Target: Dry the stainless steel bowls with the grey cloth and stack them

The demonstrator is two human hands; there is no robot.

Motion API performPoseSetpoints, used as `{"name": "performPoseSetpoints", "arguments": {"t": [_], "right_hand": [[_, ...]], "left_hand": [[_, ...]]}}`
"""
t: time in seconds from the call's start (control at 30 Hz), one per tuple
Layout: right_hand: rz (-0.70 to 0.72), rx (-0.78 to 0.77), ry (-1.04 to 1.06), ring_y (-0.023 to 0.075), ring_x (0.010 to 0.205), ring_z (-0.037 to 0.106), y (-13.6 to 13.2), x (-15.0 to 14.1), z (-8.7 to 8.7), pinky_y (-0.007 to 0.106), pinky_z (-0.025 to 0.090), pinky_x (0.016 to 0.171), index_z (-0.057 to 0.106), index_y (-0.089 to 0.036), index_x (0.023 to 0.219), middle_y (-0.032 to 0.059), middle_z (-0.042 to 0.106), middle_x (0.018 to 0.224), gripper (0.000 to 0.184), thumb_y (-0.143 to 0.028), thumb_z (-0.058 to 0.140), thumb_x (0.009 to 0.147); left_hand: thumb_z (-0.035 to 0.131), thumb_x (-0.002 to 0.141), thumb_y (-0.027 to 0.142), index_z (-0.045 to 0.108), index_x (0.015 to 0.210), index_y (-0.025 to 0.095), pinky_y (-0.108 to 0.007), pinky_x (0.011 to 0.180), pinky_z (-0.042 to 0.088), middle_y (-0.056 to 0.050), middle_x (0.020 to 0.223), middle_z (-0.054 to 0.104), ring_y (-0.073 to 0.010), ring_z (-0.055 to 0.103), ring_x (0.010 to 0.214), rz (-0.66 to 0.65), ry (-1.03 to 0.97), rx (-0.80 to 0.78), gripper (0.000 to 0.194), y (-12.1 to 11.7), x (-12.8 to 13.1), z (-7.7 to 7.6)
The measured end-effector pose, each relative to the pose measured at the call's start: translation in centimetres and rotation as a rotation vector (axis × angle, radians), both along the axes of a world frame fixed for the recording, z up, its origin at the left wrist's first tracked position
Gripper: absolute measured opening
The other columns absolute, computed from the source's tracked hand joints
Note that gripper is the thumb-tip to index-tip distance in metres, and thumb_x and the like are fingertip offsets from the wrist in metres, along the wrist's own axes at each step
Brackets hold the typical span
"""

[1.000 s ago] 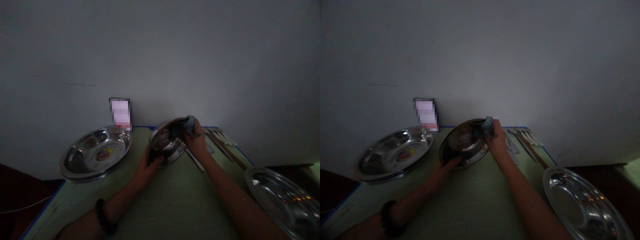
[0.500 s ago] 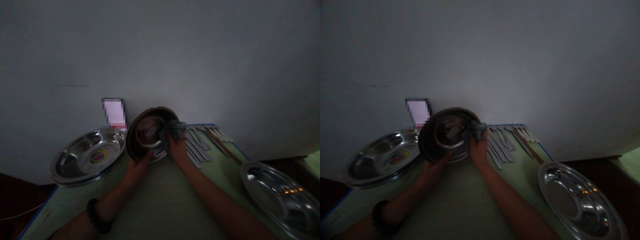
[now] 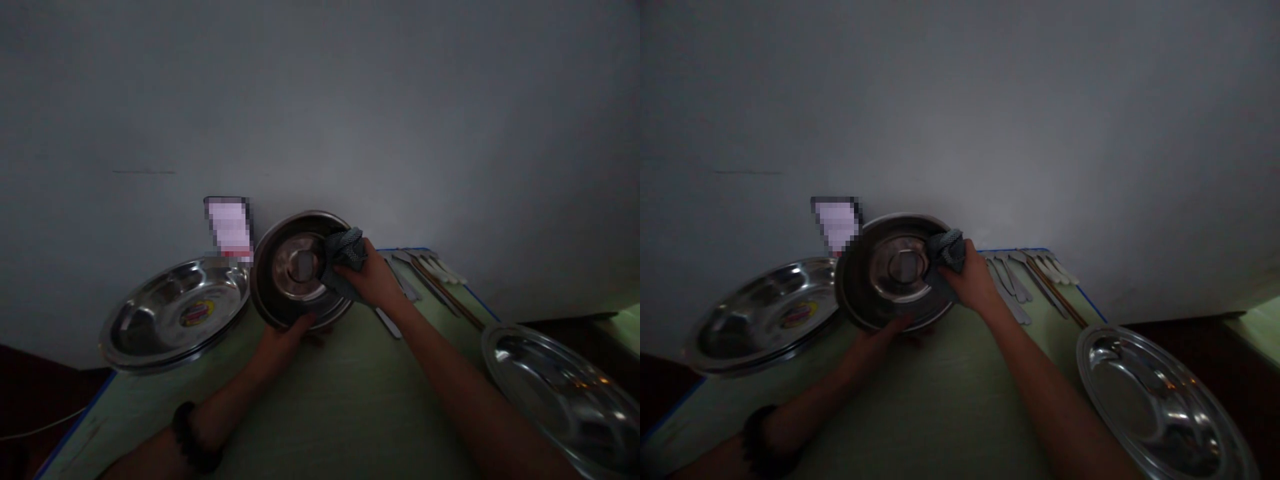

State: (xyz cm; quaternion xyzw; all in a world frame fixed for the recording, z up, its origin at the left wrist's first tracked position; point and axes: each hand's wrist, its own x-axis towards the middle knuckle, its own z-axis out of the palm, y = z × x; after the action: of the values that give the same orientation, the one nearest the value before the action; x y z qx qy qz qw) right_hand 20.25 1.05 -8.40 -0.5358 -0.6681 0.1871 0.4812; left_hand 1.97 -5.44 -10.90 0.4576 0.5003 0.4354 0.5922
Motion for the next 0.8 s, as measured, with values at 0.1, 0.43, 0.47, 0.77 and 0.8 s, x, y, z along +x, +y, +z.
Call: {"name": "performPoseSetpoints", "arguments": {"t": [0.1,0.43,0.47,0.77,0.8], "right_hand": [[0.018,-0.003,-0.041,0.0259,0.086,0.063,-0.2,-0.1,0.3,0.04,0.047,0.077,0.048,-0.021,0.096,0.0067,0.067,0.091,0.033,-0.029,0.066,0.069],[-0.042,0.001,-0.066,0.029,0.089,0.062,0.0,-0.7,-0.9,0.041,0.047,0.074,0.046,-0.02,0.096,0.0116,0.066,0.094,0.031,-0.03,0.062,0.072],[-0.079,0.008,-0.059,0.0288,0.087,0.062,-0.1,-1.0,-1.0,0.04,0.047,0.073,0.045,-0.02,0.095,0.0112,0.065,0.093,0.03,-0.031,0.061,0.073],[-0.041,0.037,-0.03,0.0297,0.086,0.063,0.0,-1.0,-0.6,0.04,0.047,0.074,0.044,-0.022,0.096,0.0109,0.066,0.092,0.031,-0.033,0.062,0.073],[-0.024,0.041,-0.031,0.0293,0.087,0.063,0.0,-0.9,-0.5,0.04,0.047,0.074,0.045,-0.022,0.096,0.0103,0.066,0.092,0.031,-0.033,0.062,0.073]], "left_hand": [[0.07,0.067,0.039,0.067,0.076,0.014,-0.035,0.062,0.057,-0.008,0.064,0.074,-0.0202,0.067,0.052,-0.01,0.002,0.008,0.027,0.1,0.0,0.1],[0.066,0.067,0.034,0.065,0.064,0.016,-0.031,0.052,0.053,-0.005,0.054,0.07,-0.0185,0.063,0.047,-0.005,0.017,0.039,0.019,0.4,0.0,-0.1],[0.066,0.066,0.034,0.064,0.063,0.016,-0.03,0.052,0.052,-0.005,0.053,0.069,-0.0183,0.063,0.046,0.004,0.018,0.04,0.019,0.5,-0.1,-0.2],[0.061,0.069,0.04,0.063,0.056,0.016,-0.026,0.049,0.047,-0.004,0.052,0.067,-0.0137,0.056,0.044,-0.001,0.125,0.027,0.027,0.6,-0.2,-0.6],[0.061,0.069,0.039,0.064,0.057,0.016,-0.026,0.05,0.046,-0.004,0.052,0.067,-0.0137,0.056,0.045,0.002,0.118,0.015,0.027,0.7,-0.2,-0.6]]}}
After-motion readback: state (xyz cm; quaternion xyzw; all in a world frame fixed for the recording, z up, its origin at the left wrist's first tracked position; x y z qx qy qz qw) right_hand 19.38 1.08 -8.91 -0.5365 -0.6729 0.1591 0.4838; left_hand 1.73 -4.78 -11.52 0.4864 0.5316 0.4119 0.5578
